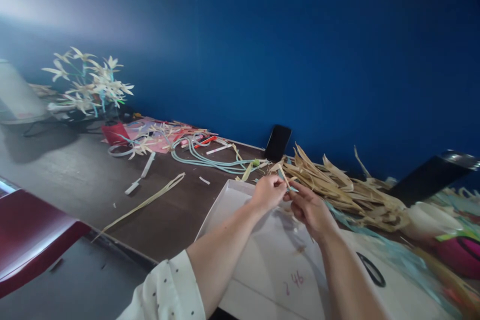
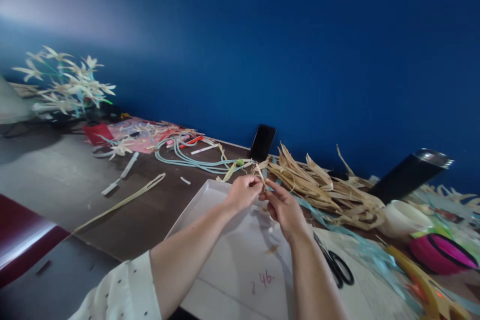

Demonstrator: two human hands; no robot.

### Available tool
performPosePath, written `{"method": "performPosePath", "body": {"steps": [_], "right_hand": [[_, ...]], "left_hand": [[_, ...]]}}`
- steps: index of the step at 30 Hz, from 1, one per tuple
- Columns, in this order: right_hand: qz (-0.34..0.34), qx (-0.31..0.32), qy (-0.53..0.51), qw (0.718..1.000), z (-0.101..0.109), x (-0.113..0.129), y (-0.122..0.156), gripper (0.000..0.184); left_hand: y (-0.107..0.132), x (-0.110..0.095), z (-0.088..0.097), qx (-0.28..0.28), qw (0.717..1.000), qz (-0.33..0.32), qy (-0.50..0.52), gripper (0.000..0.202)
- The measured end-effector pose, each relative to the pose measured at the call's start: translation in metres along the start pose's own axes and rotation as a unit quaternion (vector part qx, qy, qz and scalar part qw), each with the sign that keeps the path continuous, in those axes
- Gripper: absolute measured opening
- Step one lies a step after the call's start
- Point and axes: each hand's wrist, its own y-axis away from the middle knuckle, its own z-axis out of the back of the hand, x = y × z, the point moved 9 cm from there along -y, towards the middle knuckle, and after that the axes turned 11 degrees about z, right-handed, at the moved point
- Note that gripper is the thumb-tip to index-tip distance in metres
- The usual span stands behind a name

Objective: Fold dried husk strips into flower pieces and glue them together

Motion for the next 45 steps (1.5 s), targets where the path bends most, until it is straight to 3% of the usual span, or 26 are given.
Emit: {"method": "performPosePath", "body": {"steps": [5,10,13,17,20,22,24,27,31,37,40,43,45], "right_hand": [[0.059,-0.022,0.117,0.991,0.01,0.007,-0.004,0.051],[0.16,-0.055,0.324,0.931,0.016,0.028,-0.004,0.04],[0.183,-0.079,0.369,0.908,0.018,0.034,-0.002,0.038],[0.179,-0.126,0.377,0.9,0.03,0.037,-0.001,0.036],[0.136,-0.203,0.317,0.916,0.055,0.031,0.001,0.038],[0.107,-0.233,0.198,0.946,0.064,0.024,0.003,0.047],[0.085,-0.209,0.064,0.972,0.058,0.017,0.001,0.058],[0.049,-0.103,-0.04,0.993,0.027,0.015,0.001,0.066],[-0.004,0.014,-0.037,0.999,-0.002,0.006,0.003,0.064],[0.016,-0.036,0.06,0.997,0.014,0.0,-0.002,0.06],[0.081,-0.052,0.213,0.972,0.018,0.014,-0.003,0.048],[0.162,-0.065,0.36,0.917,0.018,0.034,-0.001,0.04],[0.182,-0.101,0.411,0.888,0.026,0.041,0.001,0.039]], "left_hand": [[-0.002,0.005,-0.007,0.02,0.999,-0.021,0.013,0.019],[0.0,0.003,-0.004,0.01,1.0,-0.001,0.0,0.017],[0.002,0.0,-0.002,-0.001,1.0,0.011,-0.009,0.017],[0.002,-0.001,-0.002,-0.005,1.0,0.012,-0.006,0.017],[0.0,0.003,0.0,-0.007,1.0,0.024,0.006,0.018],[-0.003,0.006,0.002,-0.009,0.999,0.039,0.008,0.02],[-0.005,0.009,0.004,-0.009,0.999,0.049,0.005,0.021],[-0.006,0.009,0.003,-0.002,0.999,0.043,0.004,0.024],[-0.002,0.003,0.001,0.007,1.0,0.018,-0.001,0.022],[0.001,-0.001,-0.001,-0.005,0.999,-0.004,-0.036,0.02],[0.0,0.0,0.0,-0.01,0.999,0.0,-0.035,0.019],[0.0,0.001,-0.002,0.0,1.0,0.014,-0.021,0.018],[0.001,0.002,-0.003,0.006,1.0,0.026,-0.011,0.018]]}}
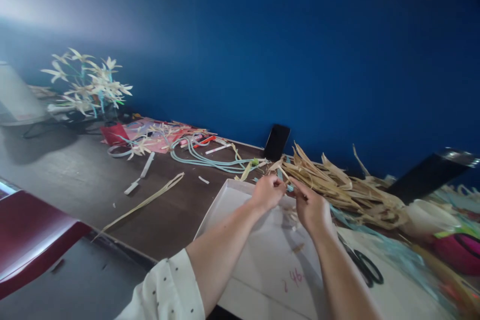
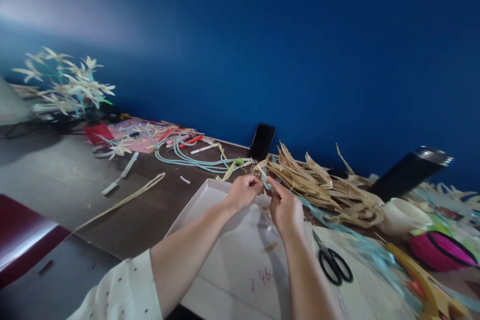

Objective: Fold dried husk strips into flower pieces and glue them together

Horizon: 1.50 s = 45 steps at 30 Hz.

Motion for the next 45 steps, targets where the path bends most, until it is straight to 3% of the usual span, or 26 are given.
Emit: {"method": "performPosePath", "body": {"steps": [3,6,9,12,16,24,29,32,36,41,45], "right_hand": [[-0.06,-0.049,-0.023,0.997,0.012,-0.017,0.001,0.04],[-0.13,-0.064,-0.209,0.967,0.005,-0.029,0.006,0.054],[-0.157,-0.001,-0.364,0.918,-0.018,-0.018,0.009,0.065],[-0.17,0.095,-0.407,0.892,-0.039,-0.002,0.015,0.067],[-0.169,0.108,-0.394,0.897,-0.043,-0.001,0.015,0.064],[-0.103,0.028,-0.209,0.972,-0.022,-0.011,0.006,0.046],[-0.076,-0.009,-0.115,0.99,-0.005,-0.021,0.002,0.041],[-0.133,-0.096,-0.136,0.977,0.013,-0.044,0.006,0.044],[-0.192,-0.211,-0.276,0.918,0.024,-0.059,0.015,0.056],[-0.165,-0.228,-0.274,0.92,0.028,-0.043,0.012,0.056],[-0.154,-0.256,-0.264,0.917,0.033,-0.042,0.011,0.056]], "left_hand": [[-0.001,0.001,0.001,0.001,1.0,0.012,0.012,0.02],[-0.004,0.005,0.003,0.004,0.999,0.026,0.024,0.021],[-0.006,0.006,0.003,0.007,0.999,0.028,0.029,0.021],[-0.004,0.001,0.004,-0.001,1.0,-0.003,0.008,0.02],[-0.001,-0.003,0.002,-0.012,0.999,-0.03,-0.025,0.02],[0.0,-0.001,-0.003,0.009,1.0,-0.018,-0.017,0.018],[0.001,-0.002,-0.003,0.009,1.0,-0.013,-0.011,0.02],[0.001,-0.001,0.0,0.008,1.0,-0.006,-0.002,0.022],[0.0,-0.003,0.003,0.021,1.0,0.0,0.012,0.024],[0.002,-0.004,-0.001,0.048,0.999,-0.002,0.006,0.027],[0.008,-0.008,-0.01,0.064,0.993,-0.043,-0.089,0.026]]}}
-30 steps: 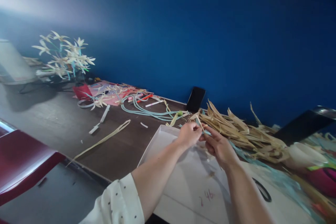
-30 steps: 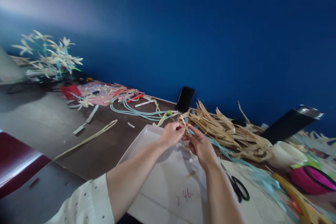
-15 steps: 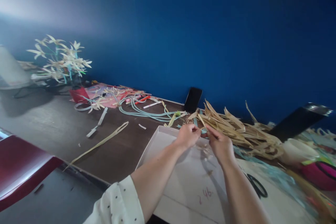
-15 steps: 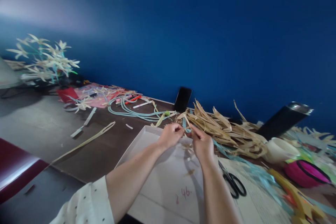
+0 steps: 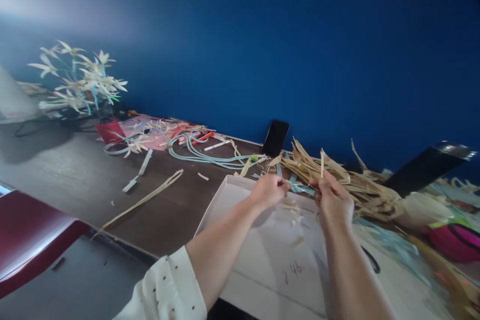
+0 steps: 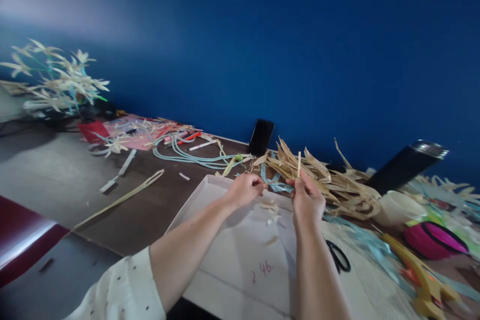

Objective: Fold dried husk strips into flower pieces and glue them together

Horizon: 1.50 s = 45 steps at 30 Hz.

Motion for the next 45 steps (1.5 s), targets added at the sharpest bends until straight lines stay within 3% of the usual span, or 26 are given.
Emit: {"method": "performPosePath", "body": {"steps": [5,11,13,16,17,27,35,38,41,45], "right_hand": [[-0.009,-0.001,-0.012,1.0,0.0,-0.004,-0.001,0.056],[0.0,0.002,-0.016,1.0,-0.002,0.0,-0.001,0.052],[-0.004,-0.008,-0.021,1.0,-0.001,0.0,-0.001,0.052],[-0.011,-0.014,-0.035,0.999,0.0,0.0,-0.001,0.051],[-0.013,-0.012,-0.04,0.999,0.0,0.0,-0.001,0.051],[-0.025,-0.007,-0.053,0.998,-0.002,-0.001,0.0,0.047],[-0.021,0.006,-0.049,0.999,-0.005,0.0,0.002,0.048],[-0.02,0.008,-0.05,0.998,-0.006,0.001,0.002,0.049],[-0.024,-0.002,-0.058,0.998,-0.005,0.002,0.003,0.052],[-0.052,0.038,-0.102,0.993,-0.015,0.002,0.007,0.057]], "left_hand": [[0.008,-0.008,-0.012,0.011,0.99,-0.056,-0.127,0.024],[0.011,-0.011,-0.012,0.033,0.987,-0.066,-0.14,0.026],[0.019,-0.017,-0.023,0.098,0.978,-0.098,-0.154,0.02],[0.041,-0.023,-0.051,0.239,0.94,-0.136,-0.201,0.009],[0.046,-0.024,-0.055,0.248,0.932,-0.143,-0.222,0.009],[0.068,-0.036,-0.065,0.242,0.883,-0.175,-0.363,0.016],[0.074,-0.037,-0.071,0.26,0.862,-0.19,-0.392,0.013],[0.069,-0.034,-0.068,0.281,0.867,-0.181,-0.37,0.011],[0.056,-0.033,-0.052,0.28,0.909,-0.16,-0.266,0.015],[0.019,-0.021,-0.01,0.13,0.984,-0.08,-0.089,0.018]]}}
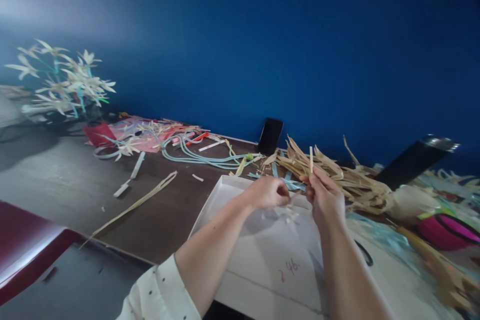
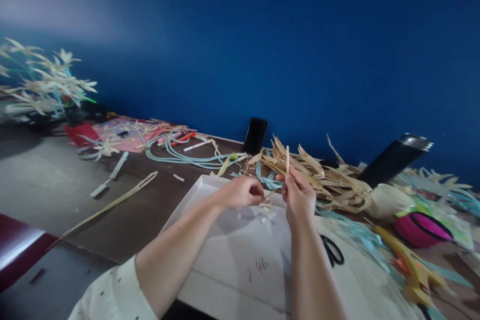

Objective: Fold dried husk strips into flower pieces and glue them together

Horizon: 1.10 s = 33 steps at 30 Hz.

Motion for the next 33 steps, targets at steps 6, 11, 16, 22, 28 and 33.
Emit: {"method": "performPosePath", "body": {"steps": [6,11,16,22,28,33], "right_hand": [[-0.063,0.112,-0.021,0.991,-0.019,-0.01,0.009,0.046],[-0.148,0.212,-0.015,0.966,-0.034,-0.021,0.023,0.056],[-0.144,0.255,0.0,0.956,-0.042,-0.021,0.028,0.051],[-0.135,0.247,0.034,0.959,-0.036,-0.027,0.024,0.04],[-0.149,0.2,0.032,0.968,-0.027,-0.03,0.02,0.044],[-0.162,0.182,-0.004,0.97,-0.029,-0.024,0.022,0.048]], "left_hand": [[-0.018,0.04,0.007,-0.063,0.965,0.1,0.232,0.019],[-0.018,0.038,0.005,-0.06,0.954,0.08,0.282,0.021],[-0.017,0.037,0.006,-0.088,0.971,0.055,0.214,0.02],[-0.019,0.038,0.007,-0.116,0.975,0.042,0.184,0.018],[-0.02,0.041,0.002,-0.058,0.949,0.094,0.296,0.031],[-0.018,0.037,-0.002,-0.015,0.934,0.117,0.336,0.027]]}}
